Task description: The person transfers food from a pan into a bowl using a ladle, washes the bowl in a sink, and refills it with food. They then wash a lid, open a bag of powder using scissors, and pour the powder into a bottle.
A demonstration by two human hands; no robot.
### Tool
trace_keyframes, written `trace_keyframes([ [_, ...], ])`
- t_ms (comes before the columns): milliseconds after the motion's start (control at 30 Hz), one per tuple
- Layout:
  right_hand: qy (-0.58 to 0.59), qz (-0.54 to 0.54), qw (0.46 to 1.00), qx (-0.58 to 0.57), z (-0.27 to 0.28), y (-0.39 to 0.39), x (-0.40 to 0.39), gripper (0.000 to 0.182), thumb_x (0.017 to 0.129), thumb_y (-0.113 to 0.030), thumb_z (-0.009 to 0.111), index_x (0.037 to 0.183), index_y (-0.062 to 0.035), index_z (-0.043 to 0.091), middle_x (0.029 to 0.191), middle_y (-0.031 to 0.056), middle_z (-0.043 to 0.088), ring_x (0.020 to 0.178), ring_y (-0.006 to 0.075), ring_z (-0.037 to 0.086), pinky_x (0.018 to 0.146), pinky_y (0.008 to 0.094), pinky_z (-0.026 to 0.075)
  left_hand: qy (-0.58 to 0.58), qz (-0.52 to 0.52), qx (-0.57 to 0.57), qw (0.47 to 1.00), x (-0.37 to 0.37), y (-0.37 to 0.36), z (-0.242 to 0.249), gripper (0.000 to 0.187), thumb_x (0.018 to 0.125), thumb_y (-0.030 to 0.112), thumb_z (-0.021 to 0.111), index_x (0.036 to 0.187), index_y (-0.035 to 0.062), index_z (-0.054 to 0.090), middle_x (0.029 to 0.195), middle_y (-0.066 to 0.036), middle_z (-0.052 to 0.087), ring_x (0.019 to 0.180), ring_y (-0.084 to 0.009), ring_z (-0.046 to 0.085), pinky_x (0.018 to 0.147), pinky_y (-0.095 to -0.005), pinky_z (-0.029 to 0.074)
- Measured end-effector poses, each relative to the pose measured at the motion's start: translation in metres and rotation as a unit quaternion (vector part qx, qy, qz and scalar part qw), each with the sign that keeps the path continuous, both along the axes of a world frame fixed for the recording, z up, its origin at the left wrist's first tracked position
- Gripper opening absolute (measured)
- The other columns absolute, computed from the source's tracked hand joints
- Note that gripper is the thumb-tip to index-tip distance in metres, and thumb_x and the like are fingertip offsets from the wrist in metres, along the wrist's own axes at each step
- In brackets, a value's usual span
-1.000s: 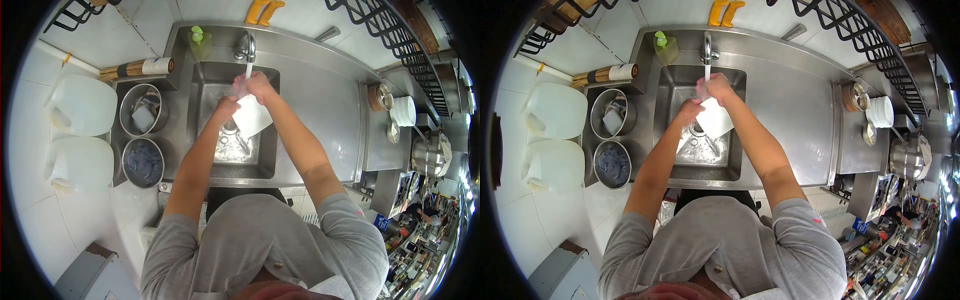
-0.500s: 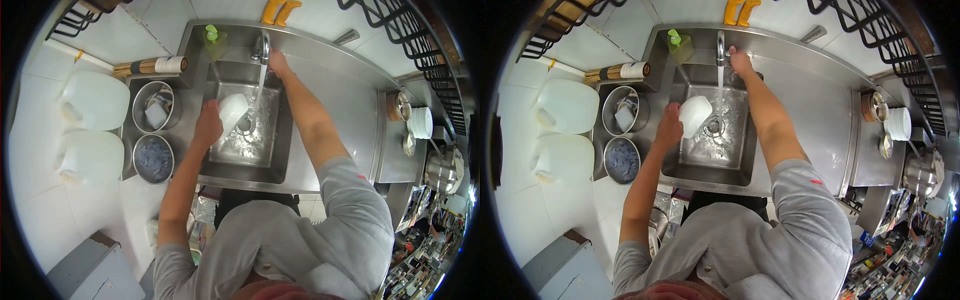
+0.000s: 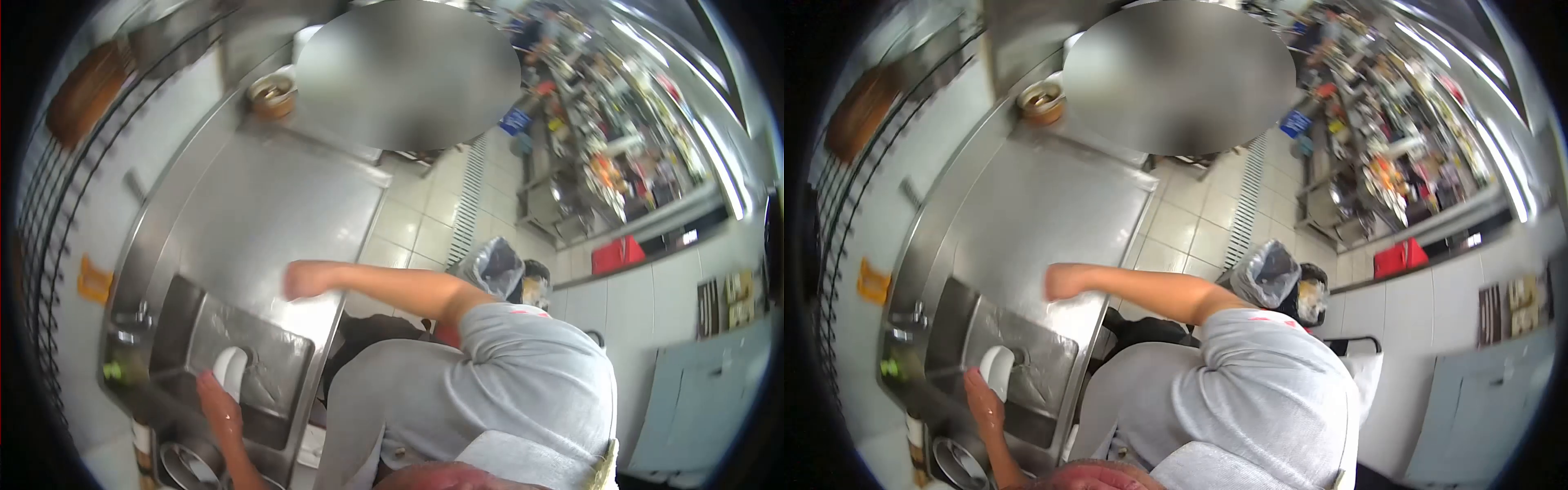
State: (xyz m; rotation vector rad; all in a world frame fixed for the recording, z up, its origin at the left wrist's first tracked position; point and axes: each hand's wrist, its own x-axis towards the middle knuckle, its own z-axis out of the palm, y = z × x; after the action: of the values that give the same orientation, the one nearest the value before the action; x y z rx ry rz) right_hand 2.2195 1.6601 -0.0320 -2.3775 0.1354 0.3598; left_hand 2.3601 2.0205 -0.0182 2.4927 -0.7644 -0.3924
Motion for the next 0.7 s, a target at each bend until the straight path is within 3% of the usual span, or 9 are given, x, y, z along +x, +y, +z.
trace_keyframes([
  [100, -0.007, -0.166, 0.971, 0.170, 0.033, -0.098, -0.153, 0.019, 0.082, -0.017, 0.063, 0.084, -0.0001, 0.072, 0.080, 0.0135, 0.071, 0.073, 0.0231, 0.065, 0.071, 0.0360, 0.052, -0.033, -0.116, -0.013, 0.993, -0.009, -0.071, 0.015, 0.028, 0.096, 0.010, 0.040, 0.117, -0.0023, 0.053, 0.115, -0.025, 0.056, 0.107, -0.0453, 0.054, 0.094, -0.0476, 0.044],
  [200, -0.056, -0.415, 0.771, 0.480, 0.056, -0.161, -0.302, 0.026, 0.091, -0.019, 0.063, 0.106, 0.0004, 0.072, 0.103, 0.0140, 0.073, 0.089, 0.0234, 0.071, 0.083, 0.0363, 0.056, -0.133, -0.249, -0.017, 0.959, -0.033, -0.152, 0.040, 0.028, 0.099, 0.015, 0.039, 0.116, -0.0018, 0.053, 0.113, -0.025, 0.056, 0.105, -0.0448, 0.054, 0.091, -0.0479, 0.044],
  [267, 0.052, -0.504, 0.849, -0.149, 0.016, -0.185, -0.382, 0.029, 0.091, -0.024, 0.066, 0.109, -0.0017, 0.072, 0.107, 0.0150, 0.072, 0.098, 0.0248, 0.069, 0.086, 0.0405, 0.054, -0.112, -0.281, -0.032, 0.952, -0.063, -0.220, 0.071, 0.028, 0.100, 0.016, 0.038, 0.116, -0.0019, 0.053, 0.112, -0.025, 0.056, 0.106, -0.0444, 0.054, 0.091, -0.0475, 0.044],
  [333, 0.017, -0.573, 0.819, 0.023, 0.004, -0.187, -0.459, 0.034, 0.089, -0.030, 0.068, 0.111, -0.0045, 0.072, 0.108, 0.0161, 0.071, 0.104, 0.0260, 0.067, 0.089, 0.0411, 0.052, -0.085, -0.293, -0.043, 0.951, -0.093, -0.284, 0.088, 0.029, 0.101, 0.017, 0.037, 0.117, -0.0019, 0.052, 0.113, -0.024, 0.056, 0.106, -0.0439, 0.054, 0.091, -0.0470, 0.044],
  [400, -0.116, -0.683, 0.602, 0.396, 0.001, -0.182, -0.513, 0.040, 0.087, -0.031, 0.069, 0.113, -0.0018, 0.070, 0.107, 0.0175, 0.071, 0.102, 0.0259, 0.067, 0.090, 0.0383, 0.050, -0.179, -0.383, -0.073, 0.903, -0.121, -0.349, 0.092, 0.029, 0.101, 0.017, 0.038, 0.118, -0.0022, 0.051, 0.114, -0.024, 0.056, 0.106, -0.0436, 0.054, 0.092, -0.0466, 0.044],
  [467, -0.035, -0.661, 0.746, -0.076, -0.059, -0.185, -0.578, 0.039, 0.087, -0.031, 0.071, 0.113, -0.0024, 0.071, 0.107, 0.0137, 0.072, 0.098, 0.0227, 0.067, 0.084, 0.0378, 0.051, -0.129, -0.397, -0.043, 0.908, -0.164, -0.418, 0.108, 0.026, 0.097, 0.010, 0.042, 0.118, -0.0026, 0.051, 0.114, -0.024, 0.055, 0.105, -0.0438, 0.054, 0.091, -0.0471, 0.044],
  [567, -0.151, -0.719, 0.451, 0.507, -0.066, -0.195, -0.661, 0.039, 0.085, -0.028, 0.074, 0.118, -0.0071, 0.071, 0.111, 0.0143, 0.072, 0.108, 0.0260, 0.067, 0.093, 0.0375, 0.050, -0.173, -0.482, -0.060, 0.857, -0.221, -0.511, 0.110, 0.030, 0.091, 0.001, 0.047, 0.120, -0.0029, 0.050, 0.115, -0.023, 0.055, 0.105, -0.0434, 0.054, 0.091, -0.0476, 0.045],
  [667, -0.013, -0.783, 0.621, -0.012, -0.115, -0.209, -0.721, 0.035, 0.083, -0.028, 0.074, 0.111, -0.0065, 0.073, 0.111, 0.0142, 0.072, 0.103, 0.0236, 0.068, 0.090, 0.0357, 0.051, -0.201, -0.544, -0.087, 0.810, -0.279, -0.591, 0.102, 0.036, 0.087, -0.002, 0.050, 0.123, -0.0024, 0.049, 0.116, -0.022, 0.054, 0.107, -0.0424, 0.053, 0.092, -0.0478, 0.046],
  [700, -0.151, -0.831, 0.486, 0.223, -0.092, -0.222, -0.722, 0.029, 0.080, -0.027, 0.074, 0.099, -0.0046, 0.074, 0.101, 0.0151, 0.074, 0.090, 0.0241, 0.071, 0.082, 0.0358, 0.054, -0.201, -0.557, -0.093, 0.800, -0.300, -0.616, 0.103, 0.038, 0.086, -0.003, 0.050, 0.123, -0.0020, 0.049, 0.116, -0.022, 0.054, 0.108, -0.0420, 0.053, 0.092, -0.0478, 0.047],
])
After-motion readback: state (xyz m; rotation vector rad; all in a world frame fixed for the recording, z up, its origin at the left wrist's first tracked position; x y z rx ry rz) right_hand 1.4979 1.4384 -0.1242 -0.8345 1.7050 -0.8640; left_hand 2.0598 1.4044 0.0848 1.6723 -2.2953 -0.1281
